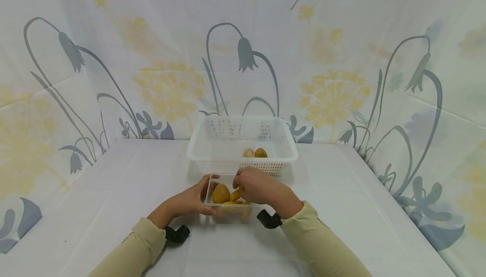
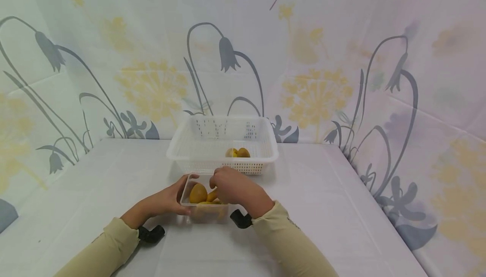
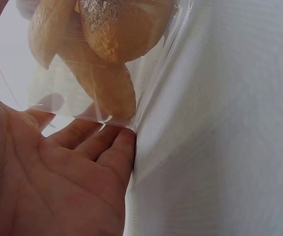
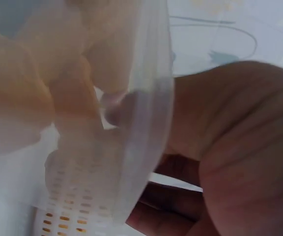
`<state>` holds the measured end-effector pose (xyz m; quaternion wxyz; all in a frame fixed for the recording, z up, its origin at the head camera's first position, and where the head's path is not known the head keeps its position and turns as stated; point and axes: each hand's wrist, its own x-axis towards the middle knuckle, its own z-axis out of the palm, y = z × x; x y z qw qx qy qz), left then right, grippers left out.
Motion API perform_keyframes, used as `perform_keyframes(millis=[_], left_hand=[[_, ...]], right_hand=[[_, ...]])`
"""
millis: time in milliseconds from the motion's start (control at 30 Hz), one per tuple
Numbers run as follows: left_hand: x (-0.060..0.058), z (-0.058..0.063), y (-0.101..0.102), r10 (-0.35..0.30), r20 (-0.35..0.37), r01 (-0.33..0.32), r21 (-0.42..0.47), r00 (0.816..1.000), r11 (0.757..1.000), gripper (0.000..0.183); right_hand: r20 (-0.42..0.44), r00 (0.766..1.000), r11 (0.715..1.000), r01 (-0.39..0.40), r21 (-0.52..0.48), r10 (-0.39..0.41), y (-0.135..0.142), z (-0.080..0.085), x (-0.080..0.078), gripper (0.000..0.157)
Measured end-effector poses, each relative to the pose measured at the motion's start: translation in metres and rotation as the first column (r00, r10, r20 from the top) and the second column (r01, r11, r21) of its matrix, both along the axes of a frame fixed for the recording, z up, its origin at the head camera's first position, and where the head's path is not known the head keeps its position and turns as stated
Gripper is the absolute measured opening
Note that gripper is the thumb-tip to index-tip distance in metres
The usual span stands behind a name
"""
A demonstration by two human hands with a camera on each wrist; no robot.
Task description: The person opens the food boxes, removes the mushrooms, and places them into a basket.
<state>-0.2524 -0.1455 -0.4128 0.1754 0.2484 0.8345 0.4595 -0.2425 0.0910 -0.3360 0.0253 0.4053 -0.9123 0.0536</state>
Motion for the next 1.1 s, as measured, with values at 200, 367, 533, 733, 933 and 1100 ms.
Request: perform_keyframes(millis=[200,367,533,733,933,1100], left_hand=[[-0.001,0.000,0.000,0.000,0.003,0.000,0.003,1.000,1.000,0.095],[0.000,0.000,0.000,-0.001,-0.007,0.001,0.004,1.000,1.000,0.094],[-0.001,-0.001,0.001,-0.020,0.005,0.019,0.022,1.000,1.000,0.096],[-0.001,-0.001,0.001,-0.019,0.013,0.018,0.023,1.000,1.000,0.096],[-0.002,-0.001,0.001,-0.019,0.024,0.018,0.018,1.000,1.000,0.096],[-0.002,-0.002,0.000,-0.018,0.022,0.018,0.022,1.000,1.000,0.095]], right_hand=[[0.053,0.998,0.999,-0.022,0.035,0.020,0.007,0.004,0.000,0.033],[0.081,0.996,0.999,-0.028,0.026,0.026,0.010,0.007,0.001,0.037],[0.100,0.994,0.999,-0.045,-0.023,0.047,0.014,0.007,-0.004,0.032],[0.114,0.989,0.994,-0.087,-0.069,0.094,0.020,0.010,-0.006,0.021],[0.123,0.986,0.990,-0.100,-0.098,0.112,0.022,0.016,-0.005,0.026],[0.133,0.985,0.986,-0.096,-0.136,0.114,0.026,0.020,-0.003,0.027]])
